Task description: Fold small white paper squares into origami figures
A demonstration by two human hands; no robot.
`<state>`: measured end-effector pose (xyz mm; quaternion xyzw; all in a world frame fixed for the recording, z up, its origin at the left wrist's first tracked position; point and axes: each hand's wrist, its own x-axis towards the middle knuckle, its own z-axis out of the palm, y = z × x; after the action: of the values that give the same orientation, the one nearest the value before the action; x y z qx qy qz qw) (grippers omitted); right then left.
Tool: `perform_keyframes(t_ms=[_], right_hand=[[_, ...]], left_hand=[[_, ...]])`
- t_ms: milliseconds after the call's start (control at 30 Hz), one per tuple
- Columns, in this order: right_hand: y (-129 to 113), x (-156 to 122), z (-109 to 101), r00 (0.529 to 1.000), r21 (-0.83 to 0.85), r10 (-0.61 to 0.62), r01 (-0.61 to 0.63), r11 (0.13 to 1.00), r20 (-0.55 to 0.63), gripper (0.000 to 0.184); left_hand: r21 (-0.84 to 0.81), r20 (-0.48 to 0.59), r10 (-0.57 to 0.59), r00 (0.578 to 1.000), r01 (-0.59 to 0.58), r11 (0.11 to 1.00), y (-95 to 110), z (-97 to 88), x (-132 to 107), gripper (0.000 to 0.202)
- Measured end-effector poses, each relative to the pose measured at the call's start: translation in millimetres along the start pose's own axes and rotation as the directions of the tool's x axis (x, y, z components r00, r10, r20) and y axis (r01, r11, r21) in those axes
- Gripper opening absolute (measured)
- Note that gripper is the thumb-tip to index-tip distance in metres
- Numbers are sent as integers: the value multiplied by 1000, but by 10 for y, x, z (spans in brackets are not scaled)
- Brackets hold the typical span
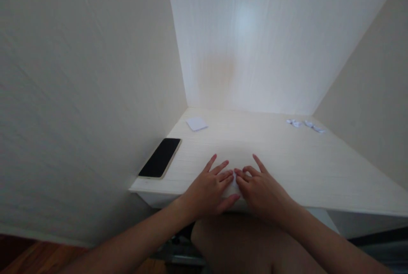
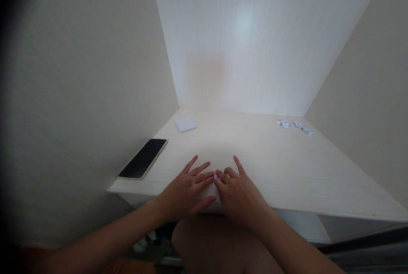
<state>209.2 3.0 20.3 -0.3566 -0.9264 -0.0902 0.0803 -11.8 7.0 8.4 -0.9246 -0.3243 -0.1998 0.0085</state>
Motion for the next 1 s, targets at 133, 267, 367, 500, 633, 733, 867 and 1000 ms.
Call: perform_keyframes(t_ms=[133, 267, 367, 500, 633, 733, 867, 1000], right_hand=[[22, 7, -56, 999, 6, -38, 38, 999, 12, 36], [74, 34, -138, 997, 21, -76, 75, 997, 33, 34], [145, 70, -188, 993, 53, -113, 111, 992, 35, 36], [289, 94, -148, 998, 242, -60, 53, 969, 21, 43], [368, 49, 3, 979, 515, 201, -194, 835, 43, 40], [326, 21, 120, 913, 547, 408, -356, 757, 30, 46], [227, 47, 213, 776, 531, 630, -537, 656, 6, 47], [186, 85, 225, 753, 541, 658, -564, 624, 25, 46]], left_hand=[[-22, 80, -10, 997, 12, 1000, 4, 7, -50, 53], [-31, 112, -15, 994, 19, 999, -6, -18, -57, 56], [-25, 122, -20, 992, 23, 999, -13, -1, -41, 56], [-21, 118, -26, 993, 29, 999, -12, 42, -64, 60], [-32, 126, -85, 988, 90, 995, 30, 49, -60, 59], [-43, 113, -158, 981, 164, 986, 66, 32, 65, 37], [-44, 145, -248, 958, 257, 965, 42, -9, 369, 31], [-50, 233, -339, 911, 360, 932, -73, -34, 637, 13]])
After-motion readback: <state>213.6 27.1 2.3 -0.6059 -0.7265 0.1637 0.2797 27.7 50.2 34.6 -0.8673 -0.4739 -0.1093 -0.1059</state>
